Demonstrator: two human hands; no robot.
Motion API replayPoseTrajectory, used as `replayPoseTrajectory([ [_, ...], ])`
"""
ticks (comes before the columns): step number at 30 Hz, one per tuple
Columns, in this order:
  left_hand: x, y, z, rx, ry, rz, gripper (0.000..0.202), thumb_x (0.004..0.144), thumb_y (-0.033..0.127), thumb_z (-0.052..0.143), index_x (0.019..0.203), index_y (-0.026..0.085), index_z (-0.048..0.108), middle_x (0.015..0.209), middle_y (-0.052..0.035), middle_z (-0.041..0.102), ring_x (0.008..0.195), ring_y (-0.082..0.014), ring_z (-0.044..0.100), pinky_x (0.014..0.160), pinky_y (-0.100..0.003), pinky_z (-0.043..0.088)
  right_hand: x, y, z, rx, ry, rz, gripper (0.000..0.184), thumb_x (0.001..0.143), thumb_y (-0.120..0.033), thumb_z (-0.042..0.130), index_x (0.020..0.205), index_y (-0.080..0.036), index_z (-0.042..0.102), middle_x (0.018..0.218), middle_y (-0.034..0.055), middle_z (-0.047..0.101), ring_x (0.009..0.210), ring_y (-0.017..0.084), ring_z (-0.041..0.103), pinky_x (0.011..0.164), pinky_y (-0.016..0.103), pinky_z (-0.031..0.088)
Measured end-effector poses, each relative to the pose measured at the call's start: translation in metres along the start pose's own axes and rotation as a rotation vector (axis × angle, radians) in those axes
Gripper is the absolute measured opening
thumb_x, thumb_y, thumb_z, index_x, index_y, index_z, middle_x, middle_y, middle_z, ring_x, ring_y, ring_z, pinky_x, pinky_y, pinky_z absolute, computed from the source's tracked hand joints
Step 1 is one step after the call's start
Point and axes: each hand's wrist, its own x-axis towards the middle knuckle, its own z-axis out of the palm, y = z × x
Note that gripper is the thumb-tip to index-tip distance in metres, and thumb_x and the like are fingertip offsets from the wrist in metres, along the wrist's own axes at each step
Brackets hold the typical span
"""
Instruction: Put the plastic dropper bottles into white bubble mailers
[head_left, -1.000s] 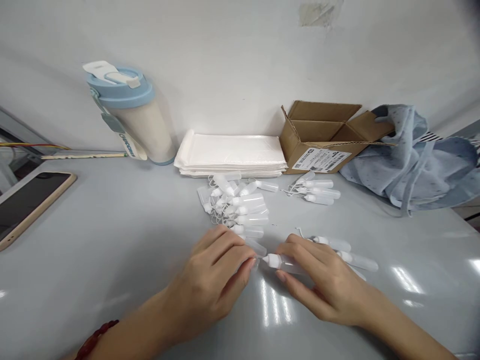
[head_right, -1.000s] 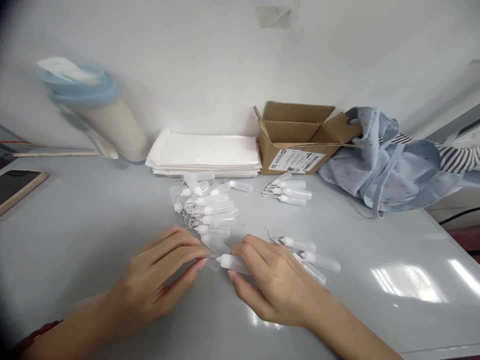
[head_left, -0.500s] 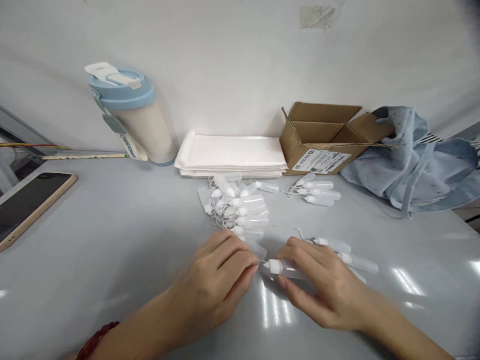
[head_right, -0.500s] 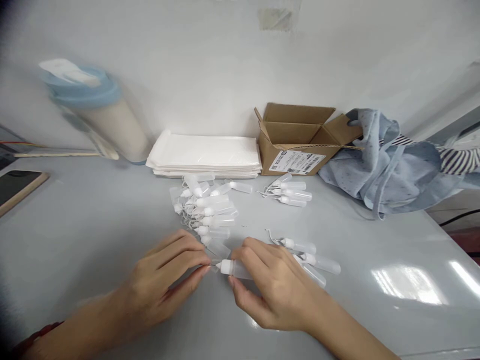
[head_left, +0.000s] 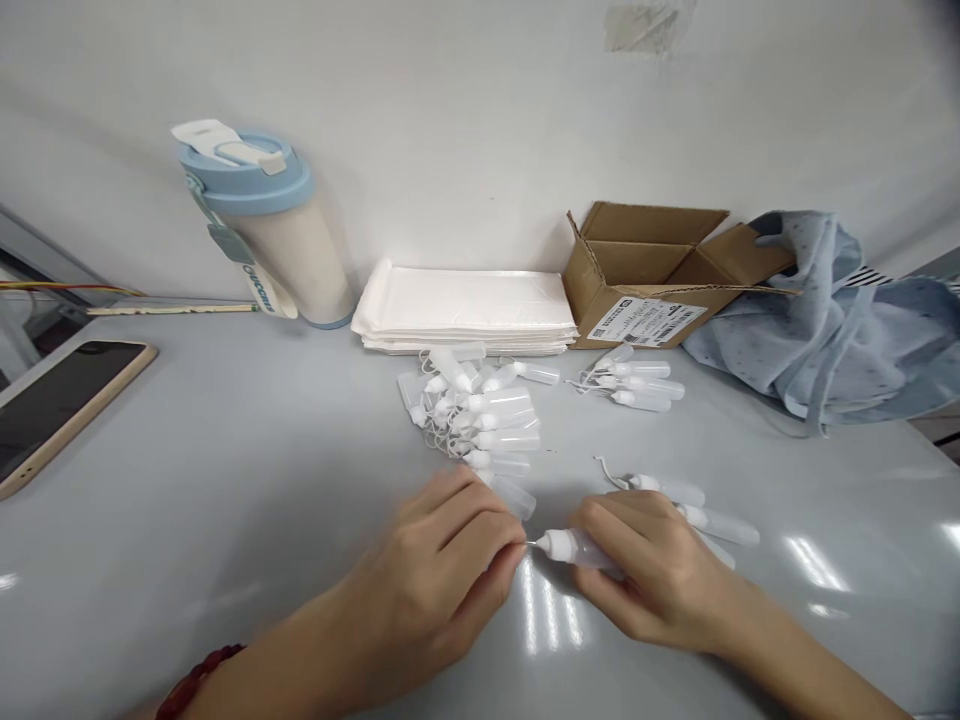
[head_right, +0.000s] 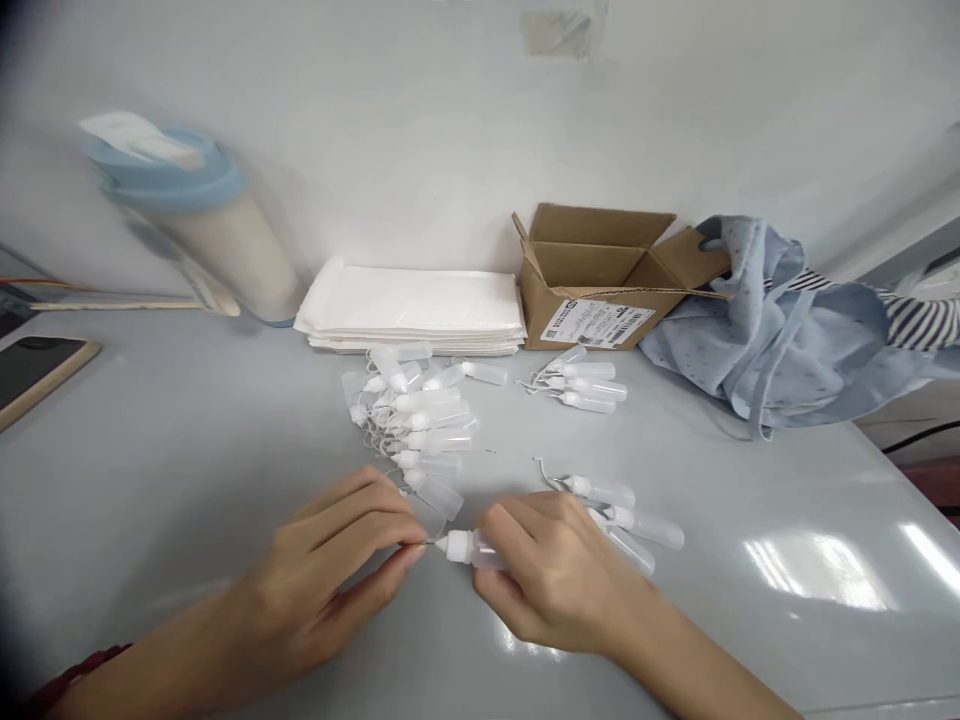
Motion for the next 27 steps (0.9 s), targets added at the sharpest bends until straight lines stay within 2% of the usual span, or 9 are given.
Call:
replayPoseTrajectory([
  [5,0.002,0.004,-0.002,-0.029,-0.007,0.005,0.014,0.089,-0.001,0.052,0.089,0.011,0.059,0.077,-0.0059,0.062,0.073,-0.0167,0.05,0.067,-0.032,0.045,0.0,-0.002,0.001,-0.008,0.062,-0.02,0.021,0.077,-0.005,0.039,0.066,-0.022,0.045,0.05,-0.0057,0.039,0.042,0.012,0.033,0.043,0.028,0.027],
  [11,0.002,0.007,-0.002,0.015,-0.019,0.019,0.014,0.09,0.0,0.052,0.09,0.011,0.061,0.076,-0.006,0.063,0.072,-0.0172,0.05,0.066,-0.033,0.046,-0.002,-0.002,0.003,0.019,0.059,-0.038,0.019,0.079,-0.005,0.042,0.076,-0.019,0.054,0.052,-0.0042,0.048,0.044,0.012,0.042,0.045,0.026,0.032],
  [17,0.0,0.008,-0.002,0.047,-0.023,0.031,0.016,0.091,0.0,0.05,0.089,0.012,0.06,0.075,-0.0052,0.062,0.071,-0.0169,0.051,0.067,-0.032,0.048,-0.003,-0.003,0.005,0.003,0.041,-0.034,0.02,0.08,-0.006,0.042,0.073,-0.018,0.056,0.05,-0.0044,0.046,0.042,0.012,0.041,0.044,0.028,0.031],
  [23,0.002,0.012,-0.003,0.094,-0.062,0.031,0.017,0.092,0.001,0.047,0.088,0.014,0.058,0.075,-0.0045,0.063,0.072,-0.0174,0.054,0.071,-0.034,0.05,-0.005,-0.005,0.006,0.014,0.012,-0.044,0.022,0.082,-0.006,0.042,0.073,-0.016,0.059,0.052,-0.0034,0.049,0.043,0.012,0.044,0.045,0.028,0.031],
  [27,0.0,0.01,0.0,0.115,-0.1,0.034,0.021,0.092,0.0,0.044,0.091,0.015,0.058,0.075,-0.0036,0.063,0.072,-0.0176,0.054,0.071,-0.034,0.05,-0.004,-0.005,0.006,0.018,0.013,-0.042,0.023,0.082,-0.006,0.042,0.07,-0.017,0.058,0.051,-0.0039,0.047,0.043,0.012,0.041,0.045,0.028,0.03],
])
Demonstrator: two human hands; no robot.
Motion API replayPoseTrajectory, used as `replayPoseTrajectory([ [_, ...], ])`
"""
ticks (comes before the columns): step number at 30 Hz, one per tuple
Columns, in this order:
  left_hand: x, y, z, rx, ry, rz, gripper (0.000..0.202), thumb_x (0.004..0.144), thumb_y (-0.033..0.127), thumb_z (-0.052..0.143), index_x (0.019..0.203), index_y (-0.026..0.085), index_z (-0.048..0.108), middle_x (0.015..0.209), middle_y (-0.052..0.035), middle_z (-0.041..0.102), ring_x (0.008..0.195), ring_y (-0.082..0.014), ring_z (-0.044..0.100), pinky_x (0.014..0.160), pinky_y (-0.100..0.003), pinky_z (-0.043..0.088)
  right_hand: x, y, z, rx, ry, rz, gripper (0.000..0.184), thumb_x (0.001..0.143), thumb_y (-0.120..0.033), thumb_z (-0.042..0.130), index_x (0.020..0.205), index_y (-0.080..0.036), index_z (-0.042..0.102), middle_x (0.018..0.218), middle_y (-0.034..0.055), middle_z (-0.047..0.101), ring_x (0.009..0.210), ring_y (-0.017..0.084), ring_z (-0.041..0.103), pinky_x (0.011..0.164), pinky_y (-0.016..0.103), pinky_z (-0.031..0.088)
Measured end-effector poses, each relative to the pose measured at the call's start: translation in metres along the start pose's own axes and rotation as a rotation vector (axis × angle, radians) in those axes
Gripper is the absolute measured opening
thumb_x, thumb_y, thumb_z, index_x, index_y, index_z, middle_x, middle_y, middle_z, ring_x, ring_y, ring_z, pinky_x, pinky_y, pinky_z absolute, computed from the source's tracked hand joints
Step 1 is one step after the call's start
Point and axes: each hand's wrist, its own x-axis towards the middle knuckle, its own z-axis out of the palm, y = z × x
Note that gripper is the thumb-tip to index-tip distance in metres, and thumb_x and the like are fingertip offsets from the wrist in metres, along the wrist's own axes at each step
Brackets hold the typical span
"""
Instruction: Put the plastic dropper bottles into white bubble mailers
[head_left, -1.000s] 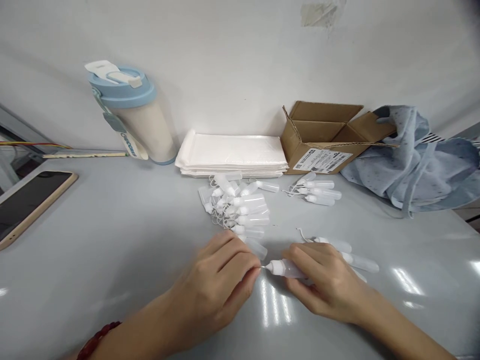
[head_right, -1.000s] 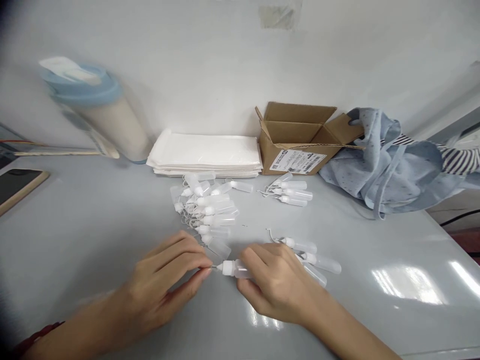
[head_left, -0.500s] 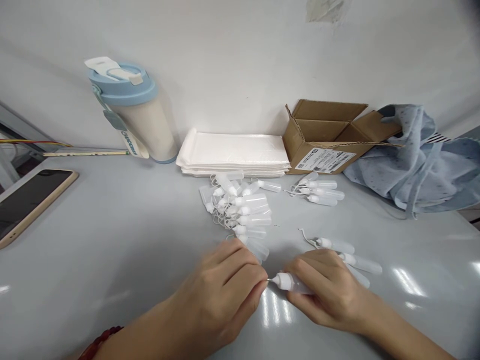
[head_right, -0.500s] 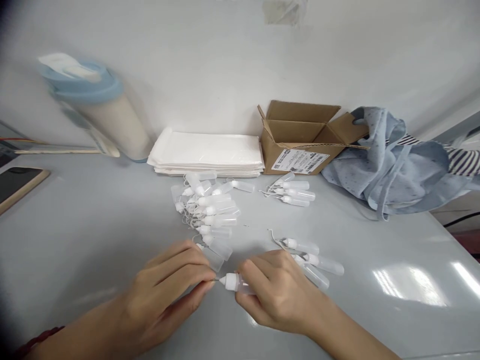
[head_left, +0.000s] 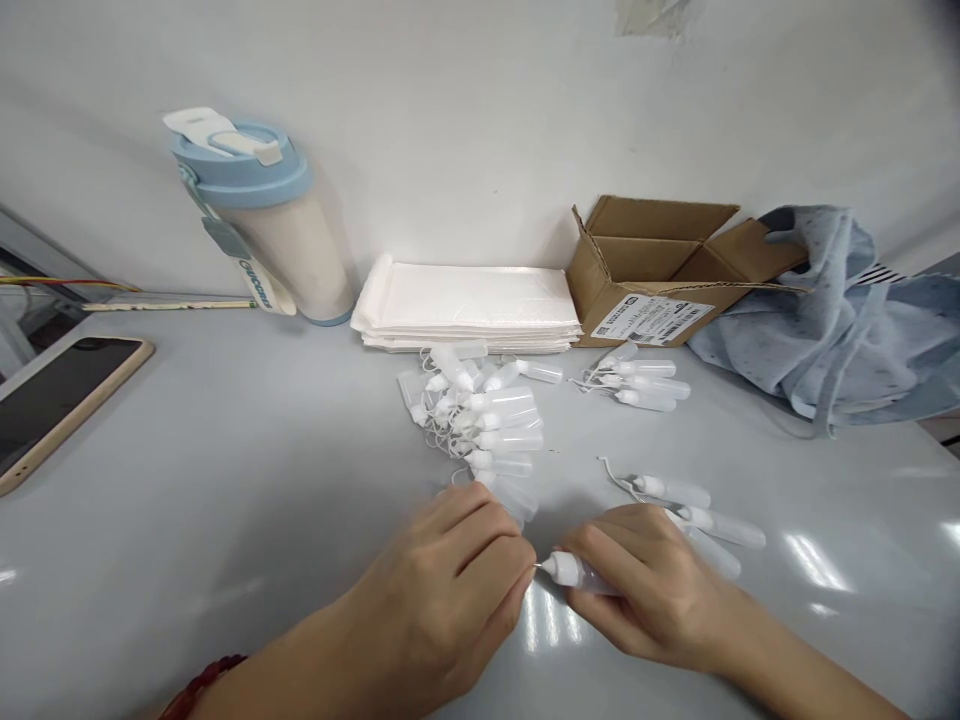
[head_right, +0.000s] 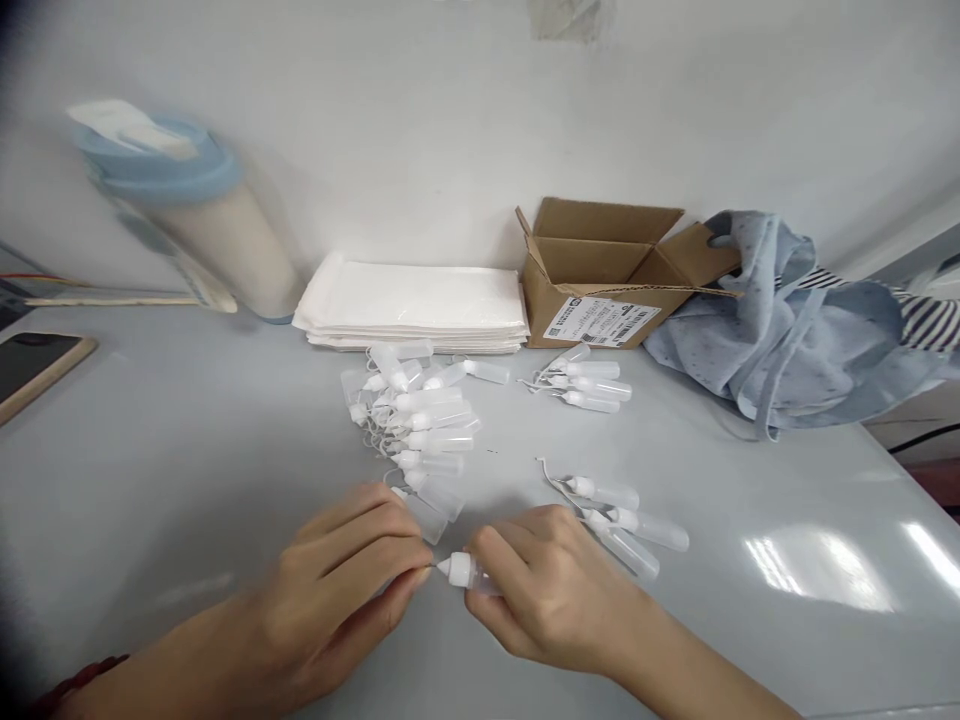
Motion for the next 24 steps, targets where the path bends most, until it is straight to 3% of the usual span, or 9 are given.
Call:
replayPoseTrajectory([
  [7,-0.0006,0.0008,0.0004,-0.027,-0.022,-0.022,0.02,0.09,-0.001,0.046,0.089,0.014,0.059,0.076,-0.005,0.063,0.074,-0.0186,0.055,0.071,-0.034,0.048,0.0013,0.0003,0.0022,0.005,-0.001,-0.012,0.023,0.083,-0.006,0.042,0.069,-0.018,0.057,0.051,-0.0043,0.046,0.043,0.012,0.038,0.044,0.029,0.028],
  [14,0.0006,0.0007,0.0048,-0.24,0.167,-0.27,0.012,0.089,0.007,0.056,0.094,0.017,0.06,0.079,-0.0003,0.064,0.073,-0.0127,0.059,0.068,-0.024,0.047,0.0026,0.004,0.0019,0.011,0.057,0.033,0.02,0.083,-0.005,0.043,0.073,-0.017,0.056,0.051,-0.0049,0.044,0.043,0.012,0.037,0.045,0.027,0.028],
  [24,0.001,-0.0007,0.0052,-0.23,0.167,-0.176,0.014,0.09,0.002,0.054,0.088,0.015,0.06,0.079,-0.002,0.062,0.074,-0.0129,0.056,0.071,-0.027,0.046,0.0034,0.0048,0.001,0.012,0.021,0.022,0.022,0.084,-0.006,0.043,0.074,-0.016,0.059,0.053,-0.0041,0.046,0.045,0.012,0.039,0.046,0.028,0.029],
])
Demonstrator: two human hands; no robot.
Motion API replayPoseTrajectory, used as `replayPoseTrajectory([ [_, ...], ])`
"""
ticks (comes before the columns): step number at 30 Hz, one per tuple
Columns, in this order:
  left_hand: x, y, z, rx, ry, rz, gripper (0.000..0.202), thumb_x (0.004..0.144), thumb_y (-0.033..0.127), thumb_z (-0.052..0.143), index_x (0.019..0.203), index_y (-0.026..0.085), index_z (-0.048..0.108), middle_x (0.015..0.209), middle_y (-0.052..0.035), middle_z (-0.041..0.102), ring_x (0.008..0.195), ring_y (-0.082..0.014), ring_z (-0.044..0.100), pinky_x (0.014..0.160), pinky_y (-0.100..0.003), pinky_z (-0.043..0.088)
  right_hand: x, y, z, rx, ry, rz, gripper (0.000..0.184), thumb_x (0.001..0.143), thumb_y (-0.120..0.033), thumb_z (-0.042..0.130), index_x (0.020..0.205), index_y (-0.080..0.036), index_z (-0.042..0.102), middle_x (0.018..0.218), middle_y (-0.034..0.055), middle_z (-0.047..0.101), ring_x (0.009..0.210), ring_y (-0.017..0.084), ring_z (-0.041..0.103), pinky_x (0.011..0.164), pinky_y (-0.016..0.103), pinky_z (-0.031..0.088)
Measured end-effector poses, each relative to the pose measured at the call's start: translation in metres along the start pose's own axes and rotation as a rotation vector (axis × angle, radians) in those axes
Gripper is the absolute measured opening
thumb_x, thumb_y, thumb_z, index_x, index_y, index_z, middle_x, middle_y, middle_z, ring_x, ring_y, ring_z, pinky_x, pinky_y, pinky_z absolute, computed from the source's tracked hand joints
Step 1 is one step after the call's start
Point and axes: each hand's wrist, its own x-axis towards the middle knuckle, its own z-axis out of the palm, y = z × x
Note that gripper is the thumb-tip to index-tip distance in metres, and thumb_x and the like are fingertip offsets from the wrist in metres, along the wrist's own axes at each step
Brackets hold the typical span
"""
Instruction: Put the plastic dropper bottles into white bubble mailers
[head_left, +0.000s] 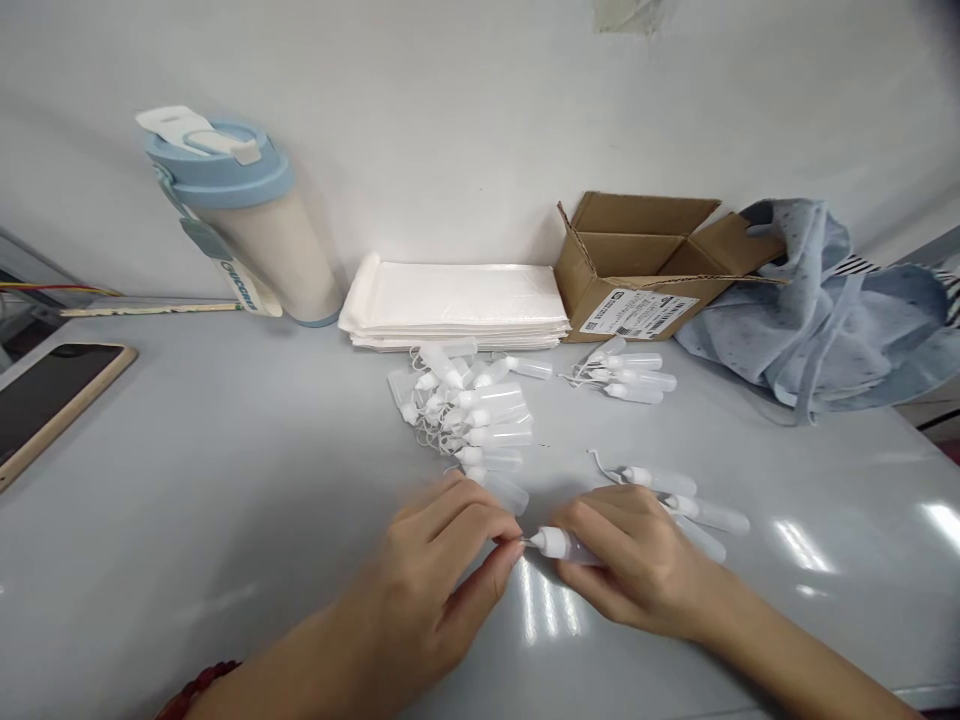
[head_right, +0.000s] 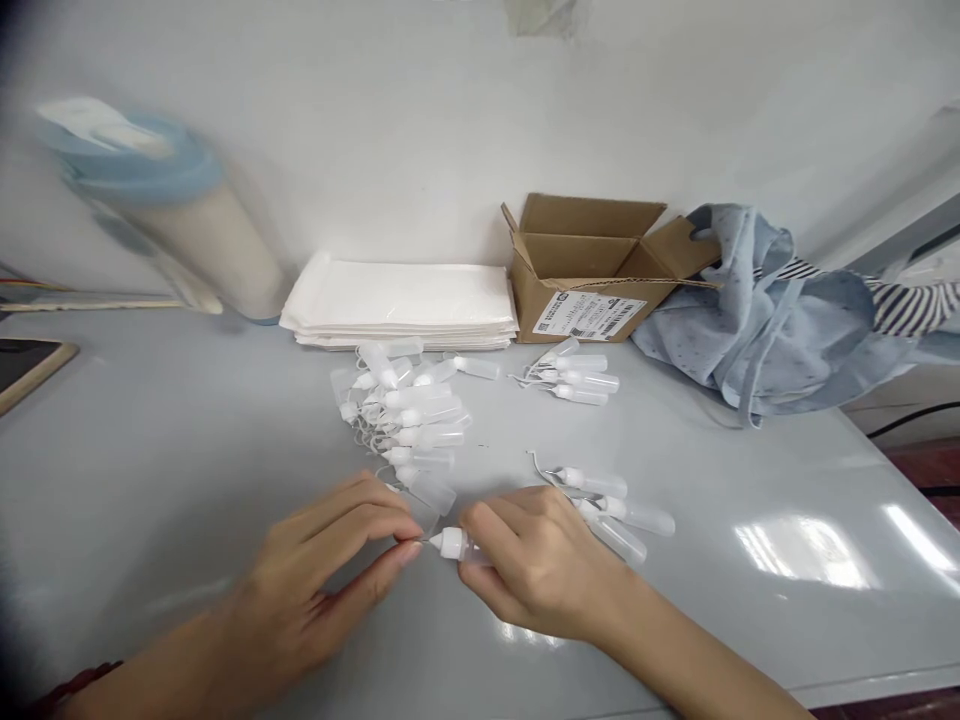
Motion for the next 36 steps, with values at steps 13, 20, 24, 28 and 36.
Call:
replayPoseTrajectory([
  [13,-0.002,0.003,-0.001,-0.012,-0.089,-0.003,0.017,0.089,0.001,0.05,0.088,0.016,0.06,0.077,-0.0019,0.063,0.073,-0.0138,0.055,0.069,-0.026,0.045,-0.002,-0.002,0.001,-0.023,-0.095,-0.035,0.025,0.092,-0.013,0.036,0.077,-0.018,0.055,0.055,-0.0032,0.052,0.044,0.013,0.042,0.045,0.028,0.03],
  [20,0.006,0.0,-0.014,-0.264,-0.199,-0.429,0.015,0.09,0.024,0.056,0.077,0.021,0.061,0.069,0.0033,0.059,0.064,-0.0116,0.053,0.057,-0.022,0.04,0.0,0.0,-0.004,0.057,-0.019,0.039,0.011,0.095,-0.017,0.041,0.1,-0.018,0.051,0.077,0.0009,0.066,0.06,0.014,0.061,0.052,0.025,0.042],
  [24,0.016,-0.012,-0.029,-0.497,0.028,-0.746,0.027,0.088,0.039,0.059,0.069,0.02,0.059,0.06,0.0042,0.051,0.06,-0.0112,0.047,0.058,-0.023,0.039,0.001,0.012,-0.008,0.003,0.037,0.211,0.034,0.097,-0.028,0.048,0.127,-0.015,0.038,0.09,0.0046,0.063,0.061,0.014,0.058,0.051,0.025,0.045],
  [28,0.024,-0.023,-0.037,-0.603,0.259,-0.869,0.033,0.088,0.04,0.06,0.064,0.019,0.052,0.059,0.0052,0.044,0.057,-0.0101,0.04,0.058,-0.024,0.037,0.0,0.033,-0.014,-0.064,0.07,0.384,0.059,0.096,-0.038,0.049,0.142,-0.014,0.021,0.108,0.0132,0.058,0.079,0.02,0.059,0.055,0.028,0.049],
  [36,0.027,-0.026,-0.032,-0.513,0.294,-0.868,0.021,0.089,0.043,0.06,0.086,0.023,0.057,0.065,0.0065,0.05,0.058,-0.0102,0.044,0.06,-0.025,0.037,-0.005,0.068,-0.025,-0.306,0.028,0.465,0.036,0.096,-0.042,0.041,0.12,-0.016,0.051,0.116,0.0175,0.056,0.11,0.034,0.055,0.089,0.049,0.046],
])
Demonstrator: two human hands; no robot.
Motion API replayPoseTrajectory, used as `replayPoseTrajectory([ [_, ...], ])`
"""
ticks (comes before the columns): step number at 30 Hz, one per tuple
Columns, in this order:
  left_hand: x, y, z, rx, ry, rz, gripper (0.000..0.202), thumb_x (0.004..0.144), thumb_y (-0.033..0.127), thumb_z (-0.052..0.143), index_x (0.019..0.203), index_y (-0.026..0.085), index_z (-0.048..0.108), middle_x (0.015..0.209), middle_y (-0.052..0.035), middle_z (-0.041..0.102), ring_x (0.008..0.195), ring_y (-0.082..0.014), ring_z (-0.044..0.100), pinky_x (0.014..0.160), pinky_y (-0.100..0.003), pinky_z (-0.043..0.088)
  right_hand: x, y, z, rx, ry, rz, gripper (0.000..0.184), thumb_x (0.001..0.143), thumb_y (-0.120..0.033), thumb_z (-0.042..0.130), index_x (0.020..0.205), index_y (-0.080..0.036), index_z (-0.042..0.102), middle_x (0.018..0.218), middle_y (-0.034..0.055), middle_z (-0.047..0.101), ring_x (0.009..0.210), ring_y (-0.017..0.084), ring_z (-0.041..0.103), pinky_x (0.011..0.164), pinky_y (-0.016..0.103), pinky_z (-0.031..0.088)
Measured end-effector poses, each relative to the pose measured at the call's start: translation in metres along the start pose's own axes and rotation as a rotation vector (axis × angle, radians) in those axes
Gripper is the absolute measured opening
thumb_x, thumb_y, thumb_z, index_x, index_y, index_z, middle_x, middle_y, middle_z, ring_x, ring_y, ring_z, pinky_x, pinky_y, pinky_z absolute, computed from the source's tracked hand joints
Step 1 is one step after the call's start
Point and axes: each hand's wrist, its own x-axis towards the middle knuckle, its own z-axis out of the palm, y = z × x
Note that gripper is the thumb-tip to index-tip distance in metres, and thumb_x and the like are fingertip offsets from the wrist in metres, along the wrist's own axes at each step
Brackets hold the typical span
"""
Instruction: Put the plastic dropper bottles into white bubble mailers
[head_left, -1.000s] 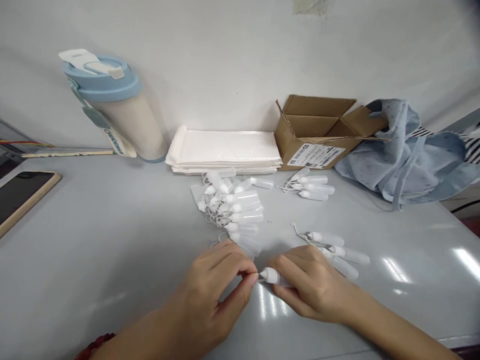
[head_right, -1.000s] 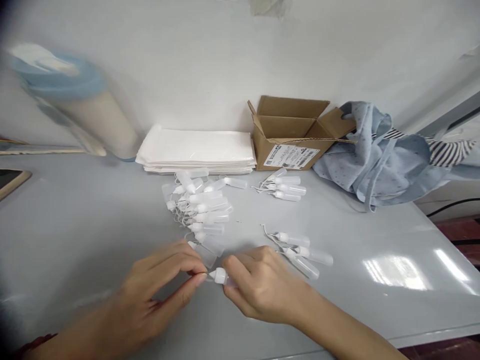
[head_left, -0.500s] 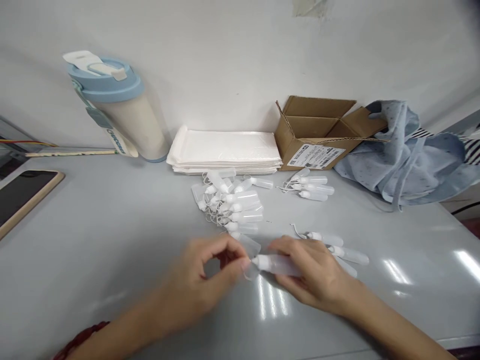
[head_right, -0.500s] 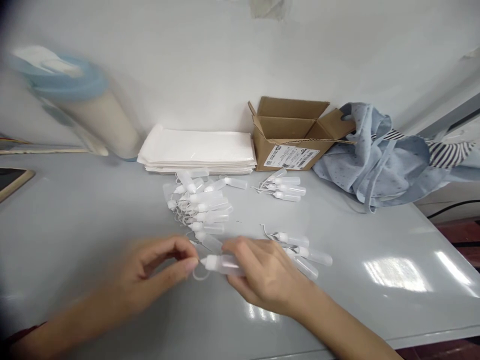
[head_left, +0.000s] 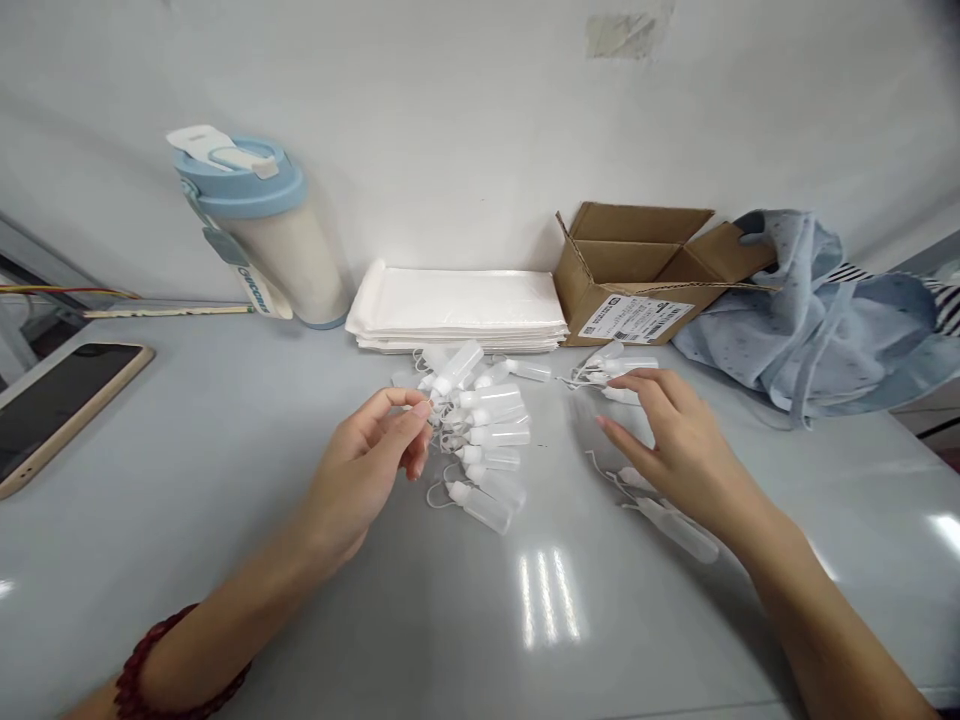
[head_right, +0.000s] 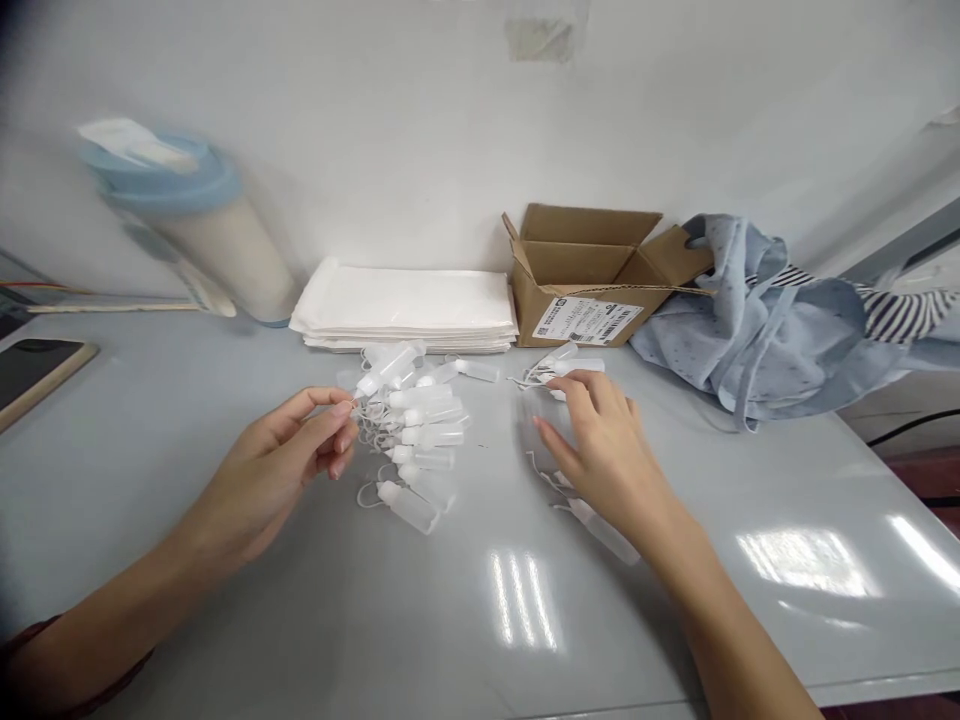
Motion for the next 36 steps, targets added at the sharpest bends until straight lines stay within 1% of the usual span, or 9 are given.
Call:
replayPoseTrajectory([
  [5,-0.002,0.001,-0.001,0.026,0.023,0.025,0.019,0.091,0.041,0.058,0.085,0.023,0.057,0.065,0.0075,0.05,0.056,-0.0095,0.044,0.061,-0.025,0.039,-0.001,0.011,0.007,-0.105,-0.024,0.095,0.035,0.096,-0.044,0.039,0.115,-0.019,0.054,0.117,0.0165,0.058,0.107,0.034,0.057,0.083,0.047,0.046],
  [9,0.0,-0.003,-0.002,0.031,0.05,0.064,0.02,0.089,0.043,0.061,0.089,0.023,0.064,0.071,0.0051,0.056,0.066,-0.012,0.052,0.067,-0.026,0.044,-0.002,0.018,0.01,-0.134,-0.036,0.113,0.037,0.095,-0.046,0.04,0.113,-0.019,0.056,0.123,0.0186,0.055,0.11,0.036,0.055,0.084,0.051,0.045],
  [11,0.0,-0.005,-0.003,0.018,0.071,0.074,0.022,0.088,0.044,0.063,0.096,0.024,0.068,0.083,0.0021,0.064,0.078,-0.015,0.057,0.073,-0.028,0.047,-0.003,0.02,0.01,-0.145,-0.048,0.123,0.038,0.095,-0.047,0.038,0.112,-0.019,0.056,0.127,0.0187,0.053,0.112,0.037,0.055,0.084,0.052,0.045],
  [13,0.0,-0.006,-0.004,0.008,0.078,0.082,0.026,0.087,0.045,0.065,0.104,0.026,0.069,0.1,-0.0004,0.069,0.091,-0.0184,0.059,0.078,-0.031,0.047,-0.003,0.021,0.01,-0.15,-0.063,0.125,0.038,0.095,-0.047,0.037,0.112,-0.019,0.056,0.128,0.0186,0.053,0.113,0.037,0.054,0.085,0.053,0.046],
  [15,0.0,-0.006,-0.005,0.019,0.071,0.079,0.03,0.086,0.047,0.065,0.11,0.029,0.07,0.115,-0.0008,0.068,0.1,-0.0211,0.058,0.083,-0.033,0.045,-0.003,0.022,0.01,-0.15,-0.073,0.122,0.037,0.096,-0.047,0.037,0.112,-0.019,0.056,0.128,0.0188,0.053,0.114,0.037,0.054,0.085,0.055,0.046],
  [18,-0.002,-0.006,-0.007,0.035,0.069,0.073,0.03,0.086,0.047,0.065,0.112,0.032,0.07,0.123,-0.0004,0.067,0.105,-0.0237,0.057,0.084,-0.035,0.043,-0.004,0.025,0.013,-0.151,-0.067,0.117,0.036,0.095,-0.045,0.038,0.111,-0.019,0.057,0.126,0.0192,0.054,0.113,0.038,0.055,0.084,0.056,0.047],
  [24,-0.002,-0.008,-0.009,0.043,0.073,0.038,0.026,0.085,0.048,0.065,0.104,0.031,0.072,0.119,-0.0005,0.067,0.102,-0.023,0.058,0.08,-0.033,0.043,-0.002,0.037,0.021,-0.113,-0.046,0.074,0.03,0.097,-0.032,0.034,0.106,-0.02,0.06,0.116,0.017,0.06,0.104,0.032,0.061,0.079,0.048,0.052],
  [30,-0.001,-0.007,-0.007,0.01,0.089,0.021,0.023,0.084,0.045,0.066,0.097,0.027,0.072,0.091,0.0001,0.067,0.082,-0.0165,0.056,0.07,-0.027,0.044,0.002,0.041,0.018,-0.075,-0.014,0.05,0.027,0.095,-0.027,0.038,0.098,-0.019,0.064,0.112,0.0135,0.067,0.098,0.031,0.066,0.077,0.045,0.054],
  [36,-0.004,-0.006,-0.002,0.01,0.074,0.01,0.024,0.083,0.045,0.066,0.092,0.023,0.072,0.081,0.0,0.064,0.071,-0.0143,0.053,0.065,-0.025,0.045,0.002,0.039,0.016,-0.056,-0.04,0.048,0.026,0.095,-0.024,0.039,0.096,-0.017,0.064,0.101,0.0122,0.07,0.091,0.029,0.068,0.075,0.041,0.054],
])
